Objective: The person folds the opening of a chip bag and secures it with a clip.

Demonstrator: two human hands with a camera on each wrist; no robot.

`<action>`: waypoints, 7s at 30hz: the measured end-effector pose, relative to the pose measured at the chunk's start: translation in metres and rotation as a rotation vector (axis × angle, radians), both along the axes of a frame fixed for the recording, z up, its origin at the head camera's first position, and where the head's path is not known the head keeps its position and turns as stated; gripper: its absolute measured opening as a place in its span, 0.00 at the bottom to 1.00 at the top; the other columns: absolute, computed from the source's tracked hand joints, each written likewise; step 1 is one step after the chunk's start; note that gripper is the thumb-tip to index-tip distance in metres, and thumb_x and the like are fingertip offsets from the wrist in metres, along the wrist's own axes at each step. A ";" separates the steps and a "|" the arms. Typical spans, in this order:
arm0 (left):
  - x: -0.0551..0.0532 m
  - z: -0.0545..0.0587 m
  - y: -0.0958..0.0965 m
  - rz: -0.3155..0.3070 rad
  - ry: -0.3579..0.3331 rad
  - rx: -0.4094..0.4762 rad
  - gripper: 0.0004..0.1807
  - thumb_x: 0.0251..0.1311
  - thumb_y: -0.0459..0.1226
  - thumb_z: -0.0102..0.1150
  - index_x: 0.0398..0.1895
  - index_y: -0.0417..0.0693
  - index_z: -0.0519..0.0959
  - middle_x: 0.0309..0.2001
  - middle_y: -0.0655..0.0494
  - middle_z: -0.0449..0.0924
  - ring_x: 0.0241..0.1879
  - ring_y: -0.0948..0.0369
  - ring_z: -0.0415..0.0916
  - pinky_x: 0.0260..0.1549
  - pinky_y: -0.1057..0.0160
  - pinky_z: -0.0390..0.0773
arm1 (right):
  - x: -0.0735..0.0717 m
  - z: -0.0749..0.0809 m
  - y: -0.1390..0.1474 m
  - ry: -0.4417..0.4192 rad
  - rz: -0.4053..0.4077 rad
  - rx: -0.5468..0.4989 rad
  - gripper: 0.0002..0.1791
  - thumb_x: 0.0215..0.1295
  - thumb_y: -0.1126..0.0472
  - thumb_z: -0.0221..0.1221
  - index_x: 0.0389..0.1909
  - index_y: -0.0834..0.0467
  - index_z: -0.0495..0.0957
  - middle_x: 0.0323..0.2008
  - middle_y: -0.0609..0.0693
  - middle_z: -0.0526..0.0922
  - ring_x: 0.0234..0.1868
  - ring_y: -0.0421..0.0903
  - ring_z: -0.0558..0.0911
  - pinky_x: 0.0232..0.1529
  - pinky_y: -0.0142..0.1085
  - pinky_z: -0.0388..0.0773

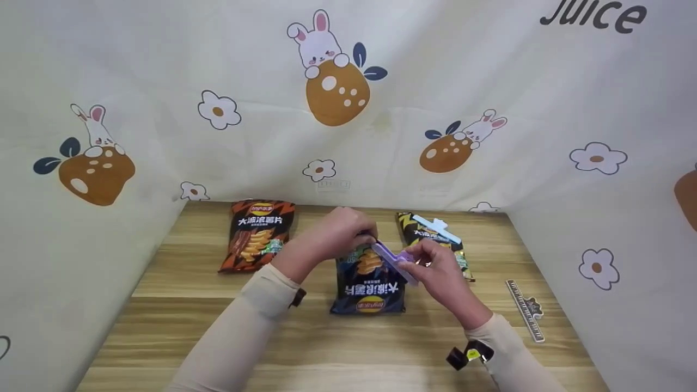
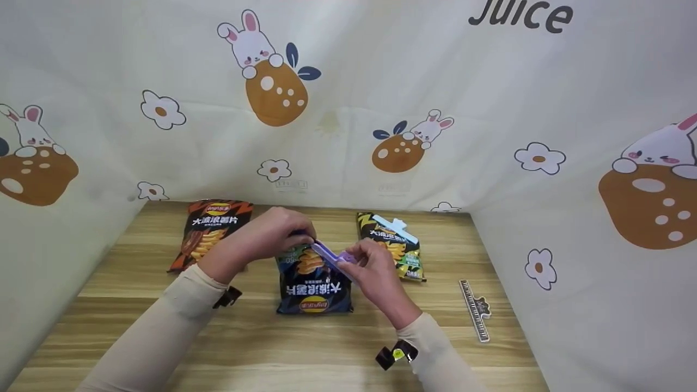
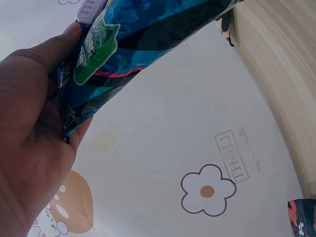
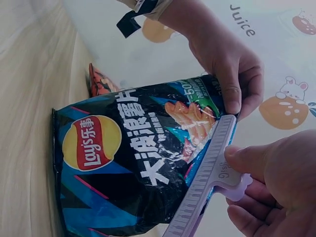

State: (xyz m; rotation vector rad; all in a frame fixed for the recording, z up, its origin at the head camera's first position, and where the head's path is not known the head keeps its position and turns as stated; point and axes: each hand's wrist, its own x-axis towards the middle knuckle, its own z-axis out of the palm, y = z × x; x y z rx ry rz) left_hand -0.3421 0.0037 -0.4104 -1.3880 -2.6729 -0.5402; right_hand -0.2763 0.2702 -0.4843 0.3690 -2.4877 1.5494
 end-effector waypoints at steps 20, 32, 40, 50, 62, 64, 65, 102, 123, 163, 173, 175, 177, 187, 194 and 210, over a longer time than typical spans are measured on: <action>0.000 -0.003 -0.024 0.051 -0.040 0.166 0.11 0.80 0.45 0.66 0.48 0.48 0.90 0.42 0.56 0.90 0.41 0.58 0.85 0.44 0.55 0.87 | -0.001 -0.005 0.004 0.007 0.033 -0.032 0.08 0.67 0.65 0.77 0.44 0.55 0.89 0.40 0.51 0.88 0.38 0.50 0.83 0.37 0.34 0.82; -0.001 -0.010 -0.026 0.079 -0.072 0.244 0.11 0.80 0.45 0.66 0.46 0.49 0.90 0.41 0.58 0.89 0.40 0.61 0.84 0.43 0.57 0.86 | -0.001 -0.006 0.004 0.010 0.043 -0.060 0.08 0.67 0.65 0.77 0.44 0.55 0.89 0.40 0.51 0.89 0.37 0.49 0.83 0.36 0.33 0.81; 0.000 -0.008 -0.027 0.068 -0.085 0.246 0.10 0.80 0.44 0.66 0.47 0.49 0.90 0.41 0.57 0.89 0.41 0.60 0.85 0.43 0.58 0.87 | -0.002 -0.004 0.003 0.016 0.039 -0.054 0.06 0.68 0.66 0.76 0.43 0.56 0.91 0.39 0.52 0.89 0.37 0.49 0.86 0.35 0.37 0.88; 0.000 -0.008 -0.028 0.023 -0.040 0.267 0.09 0.79 0.44 0.67 0.46 0.50 0.91 0.41 0.58 0.84 0.40 0.60 0.80 0.40 0.60 0.84 | -0.005 0.007 -0.005 0.013 0.046 -0.019 0.07 0.68 0.63 0.77 0.43 0.51 0.92 0.39 0.47 0.92 0.39 0.50 0.88 0.39 0.41 0.90; -0.001 -0.009 -0.027 -0.001 0.037 0.287 0.08 0.78 0.42 0.68 0.43 0.49 0.92 0.38 0.58 0.82 0.36 0.60 0.78 0.37 0.59 0.81 | -0.008 0.013 -0.012 0.078 0.051 0.012 0.07 0.67 0.63 0.78 0.42 0.50 0.92 0.38 0.45 0.90 0.37 0.49 0.87 0.36 0.37 0.86; -0.001 -0.009 -0.027 0.001 0.036 0.288 0.09 0.78 0.42 0.68 0.43 0.49 0.92 0.37 0.58 0.82 0.36 0.61 0.78 0.37 0.60 0.81 | -0.008 0.014 -0.012 0.070 0.049 0.012 0.07 0.67 0.63 0.77 0.42 0.50 0.92 0.38 0.45 0.90 0.37 0.50 0.87 0.36 0.37 0.86; -0.001 -0.009 -0.027 0.002 0.036 0.289 0.09 0.78 0.43 0.68 0.43 0.50 0.92 0.37 0.59 0.82 0.36 0.61 0.78 0.37 0.60 0.82 | -0.008 0.014 -0.012 0.066 0.049 0.012 0.07 0.67 0.63 0.77 0.42 0.50 0.92 0.38 0.45 0.90 0.37 0.50 0.87 0.35 0.37 0.86; 0.018 -0.106 -0.049 0.286 -0.849 0.545 0.64 0.65 0.60 0.77 0.91 0.44 0.49 0.74 0.42 0.76 0.72 0.46 0.75 0.73 0.42 0.74 | -0.013 -0.001 -0.014 0.029 0.117 -0.047 0.08 0.78 0.63 0.68 0.53 0.55 0.82 0.44 0.52 0.88 0.43 0.51 0.87 0.42 0.40 0.87; 0.036 -0.147 -0.032 0.170 -0.866 0.340 0.46 0.59 0.34 0.81 0.80 0.47 0.70 0.67 0.50 0.83 0.66 0.51 0.80 0.66 0.47 0.81 | -0.014 -0.005 -0.017 -0.002 0.176 -0.058 0.09 0.86 0.65 0.56 0.60 0.57 0.74 0.46 0.58 0.86 0.44 0.55 0.87 0.42 0.39 0.86; 0.042 -0.142 -0.037 0.123 -0.880 0.532 0.68 0.56 0.38 0.86 0.90 0.68 0.46 0.73 0.59 0.74 0.73 0.54 0.72 0.81 0.44 0.61 | -0.047 0.009 -0.017 -0.005 0.056 -0.121 0.17 0.84 0.60 0.62 0.68 0.56 0.80 0.48 0.57 0.89 0.43 0.53 0.90 0.40 0.39 0.88; 0.039 -0.135 -0.037 0.191 -0.846 0.584 0.69 0.54 0.40 0.86 0.91 0.64 0.46 0.75 0.55 0.72 0.73 0.52 0.72 0.79 0.43 0.63 | -0.070 0.014 -0.019 0.003 0.034 -0.111 0.16 0.82 0.57 0.65 0.66 0.54 0.84 0.49 0.56 0.88 0.44 0.51 0.87 0.42 0.36 0.86; 0.038 -0.134 -0.037 0.199 -0.821 0.600 0.69 0.54 0.40 0.85 0.91 0.61 0.46 0.76 0.52 0.71 0.73 0.51 0.71 0.79 0.44 0.63 | -0.074 0.016 -0.020 0.023 0.029 -0.109 0.16 0.81 0.60 0.66 0.65 0.56 0.85 0.47 0.57 0.88 0.42 0.50 0.86 0.41 0.34 0.85; 0.037 -0.133 -0.036 0.203 -0.806 0.622 0.68 0.54 0.39 0.85 0.91 0.59 0.48 0.77 0.50 0.69 0.74 0.50 0.71 0.79 0.44 0.63 | -0.079 0.018 -0.021 0.032 0.029 -0.112 0.16 0.80 0.62 0.66 0.64 0.58 0.85 0.44 0.57 0.88 0.40 0.49 0.86 0.39 0.33 0.84; 0.032 -0.126 -0.030 0.232 -0.885 0.728 0.62 0.57 0.37 0.83 0.90 0.60 0.53 0.77 0.48 0.70 0.73 0.48 0.72 0.78 0.44 0.67 | -0.098 0.028 -0.020 -0.038 0.002 -0.077 0.18 0.81 0.57 0.66 0.66 0.57 0.85 0.45 0.56 0.85 0.41 0.48 0.85 0.40 0.33 0.85; 0.027 -0.123 -0.027 0.275 -0.893 0.756 0.59 0.62 0.42 0.80 0.91 0.61 0.52 0.78 0.49 0.70 0.74 0.48 0.72 0.77 0.43 0.68 | -0.111 0.031 -0.019 -0.104 -0.017 -0.106 0.19 0.81 0.53 0.66 0.66 0.55 0.85 0.47 0.57 0.86 0.44 0.51 0.85 0.43 0.35 0.86; 0.014 -0.111 -0.023 0.268 -0.749 0.711 0.67 0.55 0.36 0.84 0.91 0.56 0.48 0.77 0.45 0.73 0.71 0.48 0.76 0.74 0.45 0.72 | -0.135 0.040 -0.024 -0.143 -0.035 -0.097 0.21 0.81 0.52 0.66 0.65 0.60 0.85 0.49 0.57 0.86 0.47 0.50 0.84 0.47 0.36 0.83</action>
